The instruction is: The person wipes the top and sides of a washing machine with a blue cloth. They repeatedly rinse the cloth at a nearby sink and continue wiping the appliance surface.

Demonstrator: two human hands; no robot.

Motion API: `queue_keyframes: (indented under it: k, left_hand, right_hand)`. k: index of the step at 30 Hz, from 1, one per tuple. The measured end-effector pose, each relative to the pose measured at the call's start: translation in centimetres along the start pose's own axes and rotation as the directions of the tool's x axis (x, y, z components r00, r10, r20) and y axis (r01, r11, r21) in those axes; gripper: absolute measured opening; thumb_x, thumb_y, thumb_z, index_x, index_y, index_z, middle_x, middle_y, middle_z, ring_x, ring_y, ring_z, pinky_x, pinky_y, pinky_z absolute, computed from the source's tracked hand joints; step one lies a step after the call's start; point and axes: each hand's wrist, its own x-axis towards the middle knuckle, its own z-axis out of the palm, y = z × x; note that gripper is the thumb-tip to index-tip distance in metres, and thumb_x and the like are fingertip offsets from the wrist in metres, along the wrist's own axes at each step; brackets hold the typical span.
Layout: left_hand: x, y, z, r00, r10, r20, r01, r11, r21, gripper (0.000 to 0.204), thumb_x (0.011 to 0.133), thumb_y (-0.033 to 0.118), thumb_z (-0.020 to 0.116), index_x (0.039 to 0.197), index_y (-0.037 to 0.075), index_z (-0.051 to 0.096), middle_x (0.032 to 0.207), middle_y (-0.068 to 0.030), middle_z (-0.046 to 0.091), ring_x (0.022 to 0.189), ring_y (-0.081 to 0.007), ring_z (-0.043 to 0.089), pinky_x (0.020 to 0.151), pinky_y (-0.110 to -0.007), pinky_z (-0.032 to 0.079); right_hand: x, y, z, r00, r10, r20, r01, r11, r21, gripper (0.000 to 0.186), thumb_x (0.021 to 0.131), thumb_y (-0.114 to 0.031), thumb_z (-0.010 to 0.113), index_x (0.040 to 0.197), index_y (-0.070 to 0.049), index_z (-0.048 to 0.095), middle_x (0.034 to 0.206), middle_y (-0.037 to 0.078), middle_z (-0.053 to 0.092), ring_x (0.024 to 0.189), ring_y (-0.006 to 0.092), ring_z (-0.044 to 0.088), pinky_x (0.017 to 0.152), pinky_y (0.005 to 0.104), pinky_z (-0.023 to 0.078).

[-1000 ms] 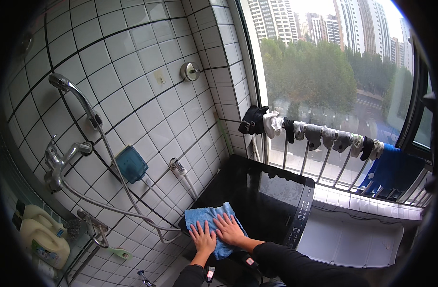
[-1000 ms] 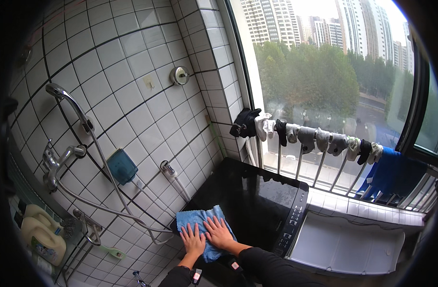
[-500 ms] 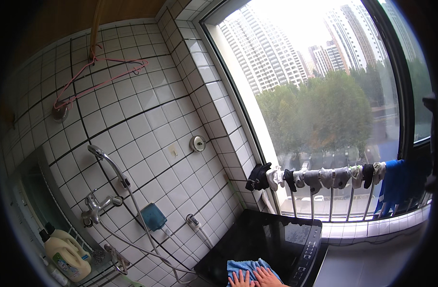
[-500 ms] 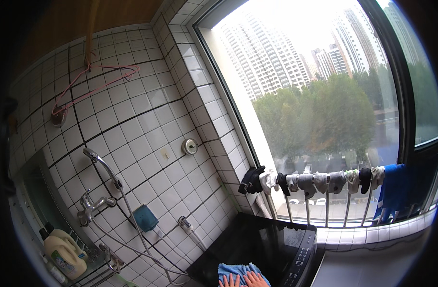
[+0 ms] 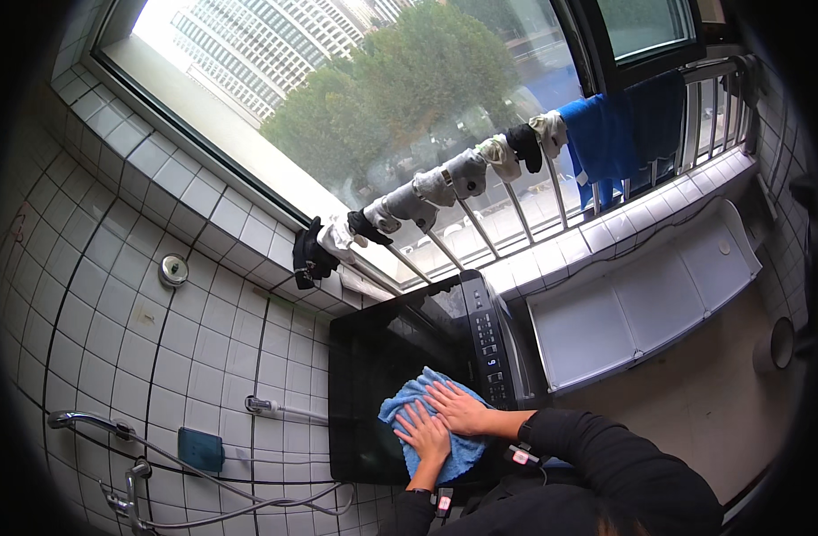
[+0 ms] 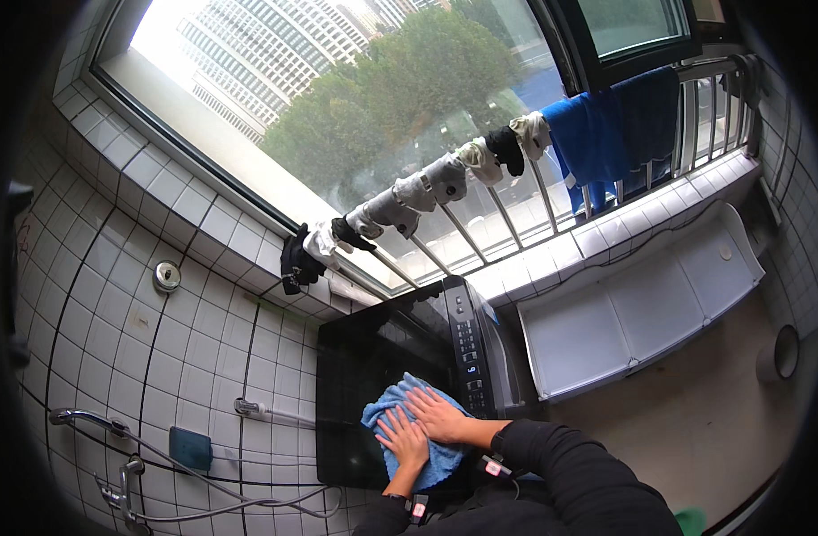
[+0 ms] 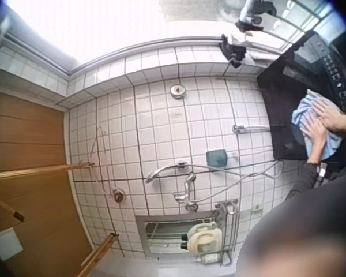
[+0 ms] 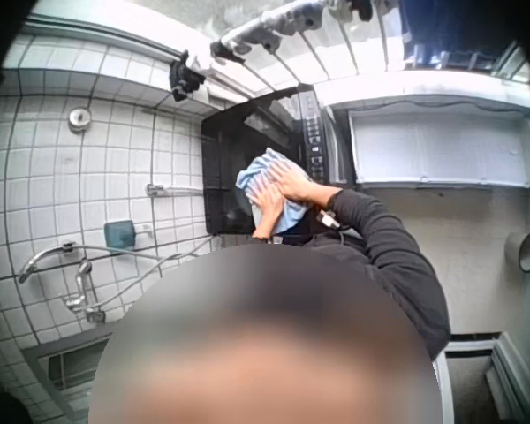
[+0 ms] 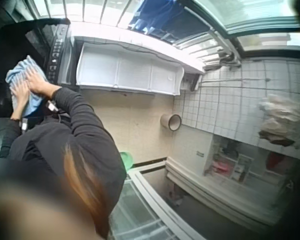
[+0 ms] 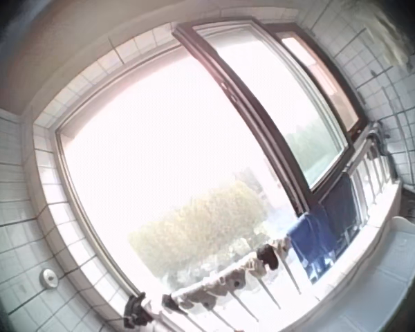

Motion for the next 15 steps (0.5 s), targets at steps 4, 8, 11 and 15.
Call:
queue_keyframes:
  k: [4,8,11,15]
  left_hand:
    - [4.9,-0.3,0.0,0.997,0.073,0.017,-0.073,0.997,0.019,0.066,0.099,0.035,0.041,0.159,0.013,0.024,0.165,-0.0179,0.018,0.150,-0.0479,0.011,0.116,-0.067,0.004]
    - [9.8,-0.5,0.2,0.990,0.135,0.042,-0.137,0.990,0.037,0.066,0.098,0.034,0.041,0.159,0.015,0.024,0.165,-0.0151,0.019,0.150,-0.0458,0.012,0.116,-0.067,0.006]
    - [13.5,-0.5,0.3,0.982,0.176,0.070,-0.179,0.983,0.037,0.066,0.098,0.034,0.040,0.159,0.015,0.024,0.166,-0.0141,0.017,0.151,-0.0458,0.010,0.116,-0.066,0.006]
    - [18.1,-0.3,0.7,0.969,0.242,0.056,-0.244,0.970,0.023,0.064,0.099,0.032,0.040,0.159,0.017,0.024,0.166,-0.0118,0.018,0.152,-0.0422,0.009,0.118,-0.064,0.005]
  right_hand:
    - [3.2,1.3,-0.7,0.990,0.140,0.029,-0.139,0.990,-0.032,0.060,0.098,-0.033,0.044,0.150,-0.001,0.040,0.159,0.021,0.032,0.150,0.0337,0.024,0.123,0.0493,0.014]
    - [6.1,3.5,-0.7,0.979,0.204,-0.020,-0.205,0.979,-0.013,0.059,0.098,-0.032,0.045,0.149,-0.001,0.041,0.158,0.020,0.034,0.150,0.0342,0.024,0.123,0.0492,0.014]
    - [8.3,5.4,-0.3,0.972,0.224,-0.068,-0.229,0.969,-0.091,0.059,0.098,-0.031,0.045,0.149,-0.001,0.040,0.157,0.020,0.035,0.150,0.0348,0.025,0.123,0.0496,0.015]
    - [11.0,8.4,-0.1,0.961,0.269,-0.064,-0.275,0.953,-0.126,0.059,0.098,-0.032,0.045,0.150,-0.004,0.040,0.158,0.018,0.033,0.150,0.0354,0.023,0.123,0.0504,0.014]
